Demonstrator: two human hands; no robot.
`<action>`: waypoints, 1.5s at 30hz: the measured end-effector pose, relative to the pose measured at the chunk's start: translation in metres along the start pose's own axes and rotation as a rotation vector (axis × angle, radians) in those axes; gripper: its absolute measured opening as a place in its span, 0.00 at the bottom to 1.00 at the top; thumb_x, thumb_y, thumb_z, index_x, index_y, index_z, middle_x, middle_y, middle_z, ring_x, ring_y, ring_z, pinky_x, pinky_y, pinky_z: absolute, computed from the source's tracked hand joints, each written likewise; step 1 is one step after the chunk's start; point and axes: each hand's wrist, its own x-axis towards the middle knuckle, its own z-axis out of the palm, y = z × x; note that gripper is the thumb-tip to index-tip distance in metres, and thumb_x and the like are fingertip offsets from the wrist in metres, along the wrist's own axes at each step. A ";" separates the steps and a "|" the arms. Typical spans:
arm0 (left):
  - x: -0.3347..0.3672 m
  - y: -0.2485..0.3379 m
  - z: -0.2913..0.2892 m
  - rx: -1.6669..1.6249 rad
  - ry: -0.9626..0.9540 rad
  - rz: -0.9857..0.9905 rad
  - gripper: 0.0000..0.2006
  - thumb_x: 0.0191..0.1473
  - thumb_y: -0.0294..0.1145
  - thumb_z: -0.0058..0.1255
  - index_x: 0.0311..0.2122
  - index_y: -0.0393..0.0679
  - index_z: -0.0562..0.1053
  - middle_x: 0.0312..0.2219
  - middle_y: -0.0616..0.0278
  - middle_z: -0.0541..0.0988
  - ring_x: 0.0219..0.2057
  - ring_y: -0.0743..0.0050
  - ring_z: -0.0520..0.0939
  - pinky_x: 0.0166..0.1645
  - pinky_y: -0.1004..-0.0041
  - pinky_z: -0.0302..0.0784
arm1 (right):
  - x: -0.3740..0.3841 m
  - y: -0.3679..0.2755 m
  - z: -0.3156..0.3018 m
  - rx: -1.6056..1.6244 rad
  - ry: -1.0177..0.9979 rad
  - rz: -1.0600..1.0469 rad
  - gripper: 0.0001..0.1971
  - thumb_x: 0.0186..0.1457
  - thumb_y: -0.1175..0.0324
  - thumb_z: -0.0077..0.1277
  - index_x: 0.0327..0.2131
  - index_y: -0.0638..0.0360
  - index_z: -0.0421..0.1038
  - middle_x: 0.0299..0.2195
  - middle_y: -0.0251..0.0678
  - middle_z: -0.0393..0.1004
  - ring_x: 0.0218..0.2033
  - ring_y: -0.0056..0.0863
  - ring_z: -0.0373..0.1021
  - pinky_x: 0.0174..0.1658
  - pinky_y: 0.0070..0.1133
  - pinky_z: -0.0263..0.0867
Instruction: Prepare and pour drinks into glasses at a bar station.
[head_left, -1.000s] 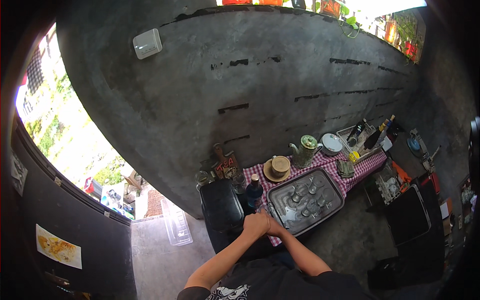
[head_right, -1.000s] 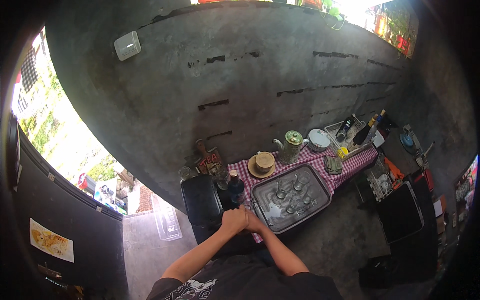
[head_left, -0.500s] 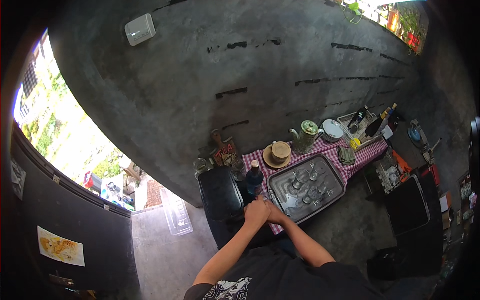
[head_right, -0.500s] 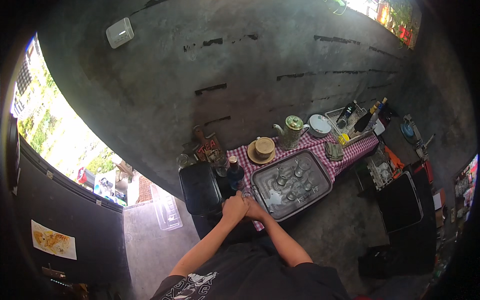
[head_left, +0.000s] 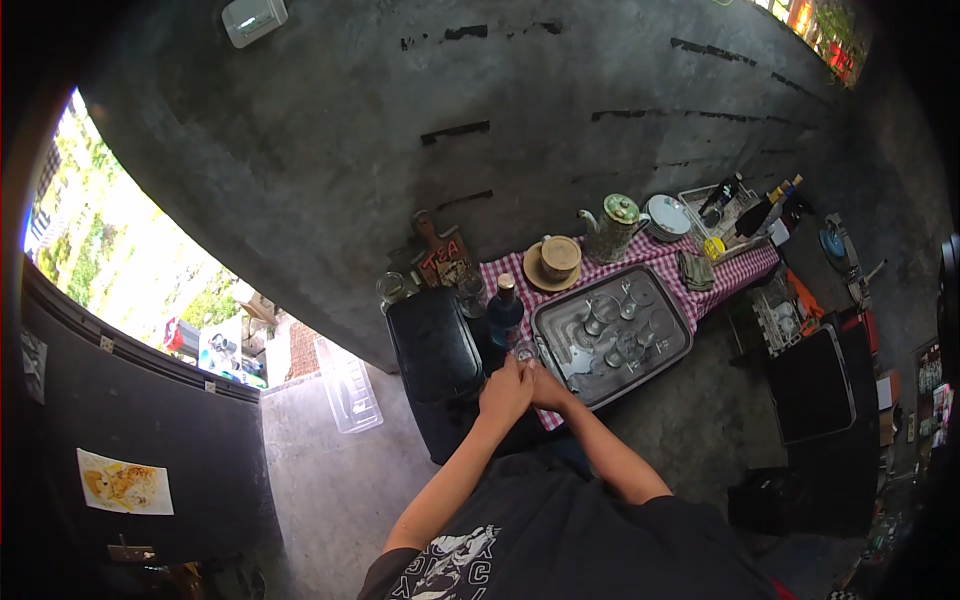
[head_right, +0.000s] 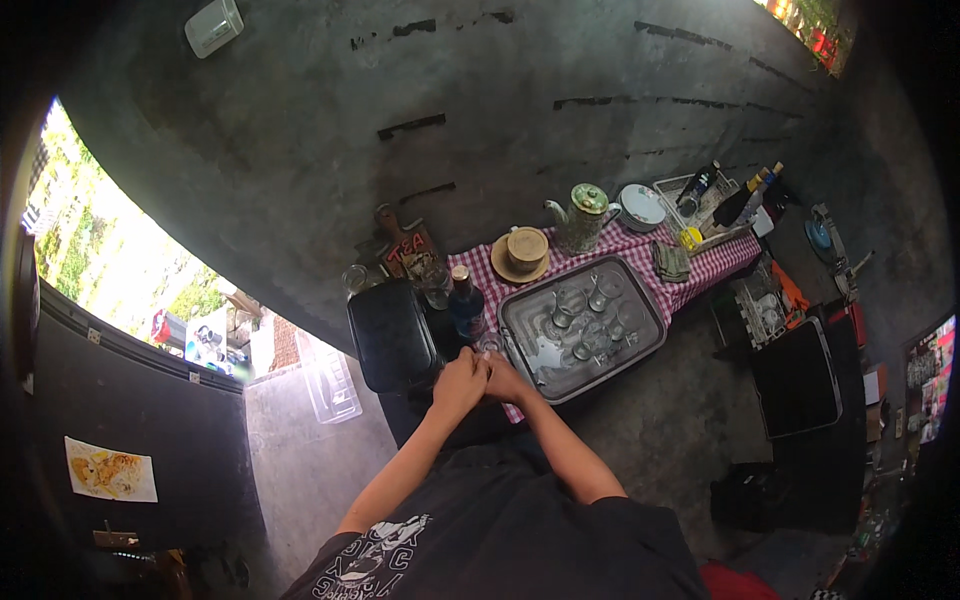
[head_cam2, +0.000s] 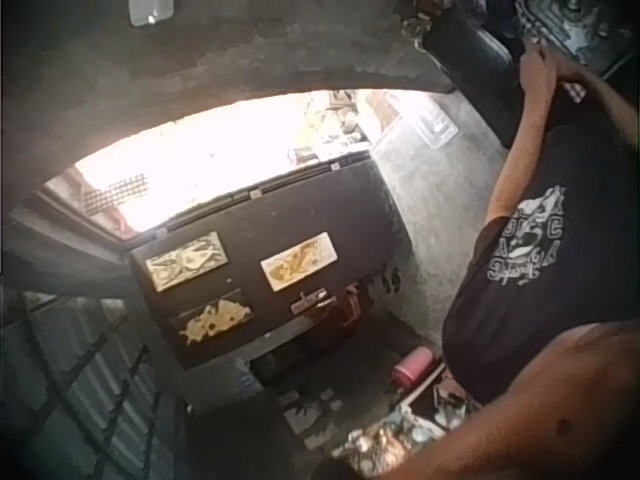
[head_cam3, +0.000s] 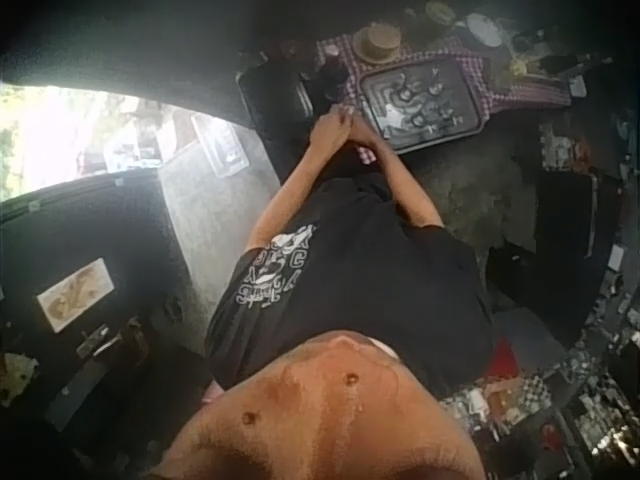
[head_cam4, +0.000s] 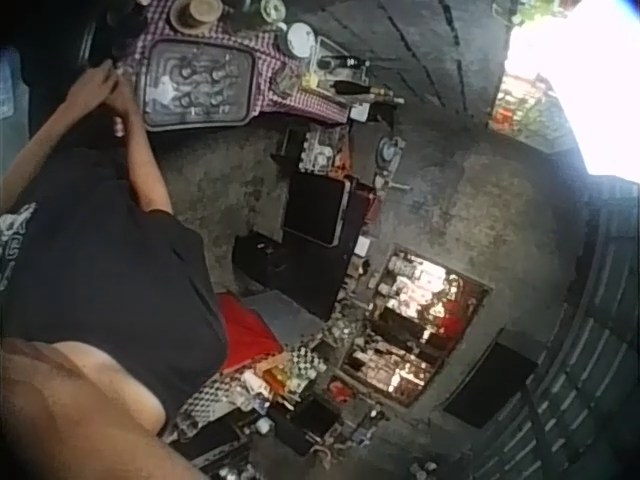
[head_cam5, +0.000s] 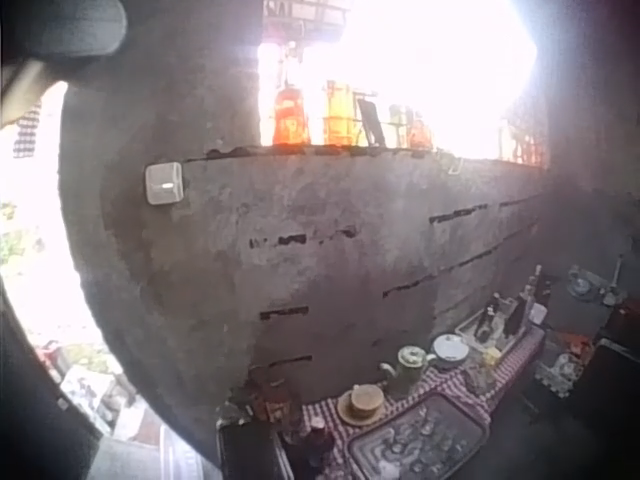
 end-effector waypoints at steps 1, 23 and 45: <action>-0.003 0.000 -0.002 -0.048 -0.011 -0.026 0.20 0.60 0.48 0.41 0.40 0.38 0.69 0.32 0.35 0.78 0.38 0.31 0.78 0.43 0.47 0.71 | 0.000 -0.002 -0.001 0.006 -0.009 0.026 0.19 0.52 0.62 0.53 0.46 0.60 0.70 0.43 0.46 0.74 0.48 0.45 0.68 0.52 0.34 0.61; -0.044 -0.044 -0.106 -1.330 -0.441 0.087 0.19 0.55 0.28 0.45 0.51 0.30 0.68 0.47 0.53 0.72 0.46 0.64 0.75 0.54 0.67 0.69 | -0.006 -0.018 -0.002 0.025 0.079 0.113 0.30 0.37 0.59 0.69 0.47 0.54 0.72 0.44 0.41 0.70 0.47 0.40 0.68 0.52 0.30 0.65; 0.012 -0.040 -0.123 -1.454 -0.233 0.059 0.18 0.59 0.30 0.51 0.51 0.35 0.64 0.43 0.54 0.73 0.54 0.53 0.73 0.61 0.65 0.69 | -0.007 -0.026 -0.006 0.019 0.091 0.077 0.31 0.37 0.58 0.70 0.47 0.52 0.72 0.42 0.39 0.69 0.46 0.38 0.69 0.51 0.29 0.65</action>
